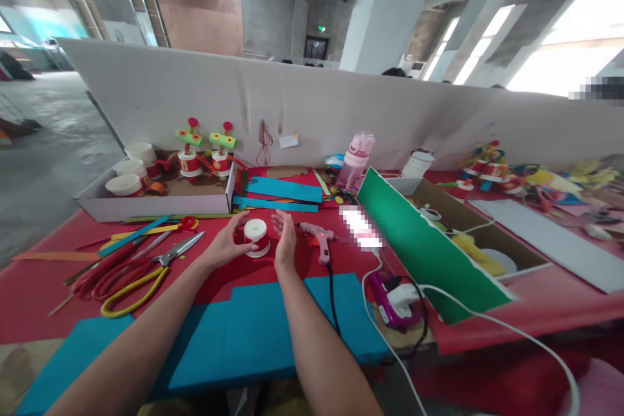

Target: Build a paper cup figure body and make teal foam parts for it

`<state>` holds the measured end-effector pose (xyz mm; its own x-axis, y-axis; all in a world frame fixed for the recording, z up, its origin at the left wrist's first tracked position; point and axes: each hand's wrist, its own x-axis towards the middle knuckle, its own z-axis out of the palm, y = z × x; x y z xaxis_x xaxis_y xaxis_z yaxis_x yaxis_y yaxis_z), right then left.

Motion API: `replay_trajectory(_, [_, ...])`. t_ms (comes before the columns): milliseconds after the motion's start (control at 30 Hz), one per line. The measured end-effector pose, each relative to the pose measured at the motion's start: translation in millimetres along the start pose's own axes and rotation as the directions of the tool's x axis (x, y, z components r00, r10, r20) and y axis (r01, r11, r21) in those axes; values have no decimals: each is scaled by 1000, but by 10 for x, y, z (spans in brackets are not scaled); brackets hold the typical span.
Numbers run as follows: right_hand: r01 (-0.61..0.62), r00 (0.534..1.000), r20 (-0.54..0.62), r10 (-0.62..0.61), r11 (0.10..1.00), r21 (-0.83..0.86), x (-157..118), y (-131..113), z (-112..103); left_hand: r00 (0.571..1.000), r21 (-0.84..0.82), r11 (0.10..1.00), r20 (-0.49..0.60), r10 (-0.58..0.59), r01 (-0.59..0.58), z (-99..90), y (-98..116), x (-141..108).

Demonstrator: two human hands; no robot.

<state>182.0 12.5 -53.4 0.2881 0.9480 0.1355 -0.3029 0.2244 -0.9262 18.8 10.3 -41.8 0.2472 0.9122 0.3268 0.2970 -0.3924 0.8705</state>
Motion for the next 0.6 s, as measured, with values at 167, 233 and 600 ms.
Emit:
replay_trajectory(167, [13, 1000, 14, -14, 1000, 2, 16, 23, -12, 1000, 49, 999, 5, 23, -23, 115, 88, 4])
replay_trajectory(233, [2, 1000, 10, -2, 1000, 7, 26, 19, -10, 1000, 55, 998, -4, 27, -26, 125, 99, 14])
replay_trajectory(600, [-152, 987, 78, 141, 975, 161, 58, 38, -9, 967, -350, 928, -163, -195, 128, -11, 134, 62])
